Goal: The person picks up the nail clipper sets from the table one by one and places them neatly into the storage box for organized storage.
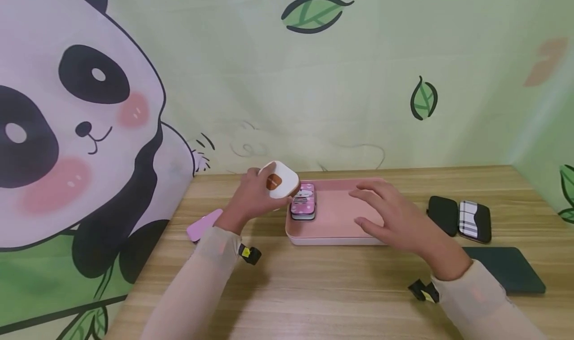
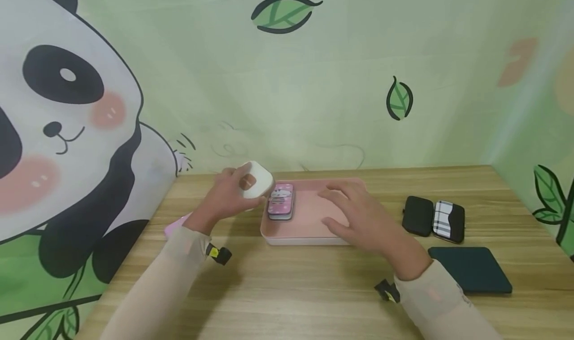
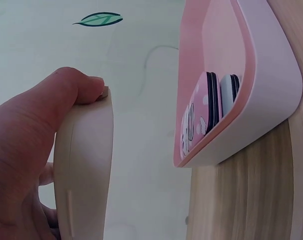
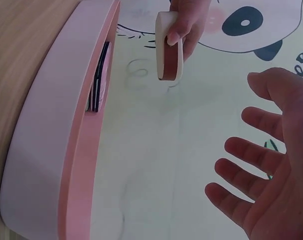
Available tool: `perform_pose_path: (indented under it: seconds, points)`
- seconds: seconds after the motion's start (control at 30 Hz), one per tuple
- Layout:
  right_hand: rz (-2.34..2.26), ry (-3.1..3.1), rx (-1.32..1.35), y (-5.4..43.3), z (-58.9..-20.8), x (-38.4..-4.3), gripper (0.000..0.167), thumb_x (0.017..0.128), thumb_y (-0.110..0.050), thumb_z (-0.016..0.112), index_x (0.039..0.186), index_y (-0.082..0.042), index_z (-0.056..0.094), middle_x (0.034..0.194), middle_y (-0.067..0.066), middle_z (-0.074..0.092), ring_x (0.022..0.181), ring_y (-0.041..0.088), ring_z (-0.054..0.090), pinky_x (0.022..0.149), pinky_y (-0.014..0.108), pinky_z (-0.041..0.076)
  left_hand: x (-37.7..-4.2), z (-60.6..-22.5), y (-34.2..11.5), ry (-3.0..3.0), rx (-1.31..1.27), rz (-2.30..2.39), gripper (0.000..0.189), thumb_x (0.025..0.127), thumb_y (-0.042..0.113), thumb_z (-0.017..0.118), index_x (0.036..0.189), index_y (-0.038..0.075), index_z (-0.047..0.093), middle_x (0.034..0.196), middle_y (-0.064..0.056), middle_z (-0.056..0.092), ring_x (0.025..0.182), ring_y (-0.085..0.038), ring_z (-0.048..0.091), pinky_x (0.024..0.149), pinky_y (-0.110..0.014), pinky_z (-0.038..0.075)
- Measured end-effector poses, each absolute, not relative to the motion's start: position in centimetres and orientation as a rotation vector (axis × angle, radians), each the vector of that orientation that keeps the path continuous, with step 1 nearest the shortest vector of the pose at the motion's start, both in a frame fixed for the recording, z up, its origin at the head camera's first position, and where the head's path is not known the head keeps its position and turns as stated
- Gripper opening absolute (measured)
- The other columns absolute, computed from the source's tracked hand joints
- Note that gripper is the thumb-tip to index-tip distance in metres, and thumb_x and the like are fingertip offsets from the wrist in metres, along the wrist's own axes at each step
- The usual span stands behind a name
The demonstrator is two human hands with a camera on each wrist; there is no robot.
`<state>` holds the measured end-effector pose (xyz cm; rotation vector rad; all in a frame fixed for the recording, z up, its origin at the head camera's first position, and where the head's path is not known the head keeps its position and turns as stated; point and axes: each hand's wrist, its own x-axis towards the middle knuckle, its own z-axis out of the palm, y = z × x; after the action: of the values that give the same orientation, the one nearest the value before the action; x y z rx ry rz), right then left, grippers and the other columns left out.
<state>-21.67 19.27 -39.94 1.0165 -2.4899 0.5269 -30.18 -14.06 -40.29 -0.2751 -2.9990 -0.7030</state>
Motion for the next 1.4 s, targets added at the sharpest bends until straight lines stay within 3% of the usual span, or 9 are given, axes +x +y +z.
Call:
perform_pose_path:
  seconds: [0.6, 0.9, 1.2, 1.4]
  points:
    - [0.575, -2.578, 0.900, 20.8, -41.1, -23.7, 0.051, 0.093, -0.026, 0.070, 0.137, -0.005, 0.055, 0.140, 0.019, 0.053, 0.130, 0.039, 0.046, 0.106, 0.059, 0.040, -30.0, -40.4, -13.6, -3.007, -0.316, -0.688, 0.104, 0.072, 0.062, 0.079, 0.157, 0.026, 0.033, 0.146, -0.019, 0.039, 0.118, -0.030, 0.045, 0.088, -0.043, 0.052]
    - [0.548, -2.724, 0.786, 21.4, -41.3, -24.2, 0.058, 0.095, -0.032, 0.066, 0.144, -0.006, 0.049, 0.143, 0.019, 0.048, 0.133, 0.041, 0.043, 0.108, 0.061, 0.038, -29.7, -40.3, -13.7, -3.006, -0.333, -0.720, 0.102, 0.073, 0.060, 0.079, 0.157, 0.027, 0.032, 0.146, -0.018, 0.038, 0.121, -0.030, 0.044, 0.090, -0.044, 0.051]
    - [0.521, -2.838, 0.670, 22.1, -42.0, -24.8, 0.059, 0.100, -0.031, 0.058, 0.151, -0.005, 0.042, 0.147, 0.024, 0.044, 0.137, 0.045, 0.038, 0.111, 0.064, 0.034, -29.6, -40.5, -13.6, -3.001, -0.352, -0.735, 0.102, 0.072, 0.059, 0.080, 0.157, 0.026, 0.033, 0.146, -0.018, 0.039, 0.120, -0.028, 0.044, 0.090, -0.042, 0.051]
    - [0.512, -2.966, 0.563, 22.7, -43.5, -25.5, 0.054, 0.106, -0.022, 0.041, 0.153, 0.002, 0.033, 0.143, 0.029, 0.047, 0.133, 0.048, 0.042, 0.109, 0.063, 0.037, -29.6, -40.5, -13.5, -3.001, -0.357, -0.738, 0.102, 0.072, 0.058, 0.081, 0.157, 0.026, 0.034, 0.145, -0.018, 0.039, 0.119, -0.028, 0.044, 0.089, -0.042, 0.051]
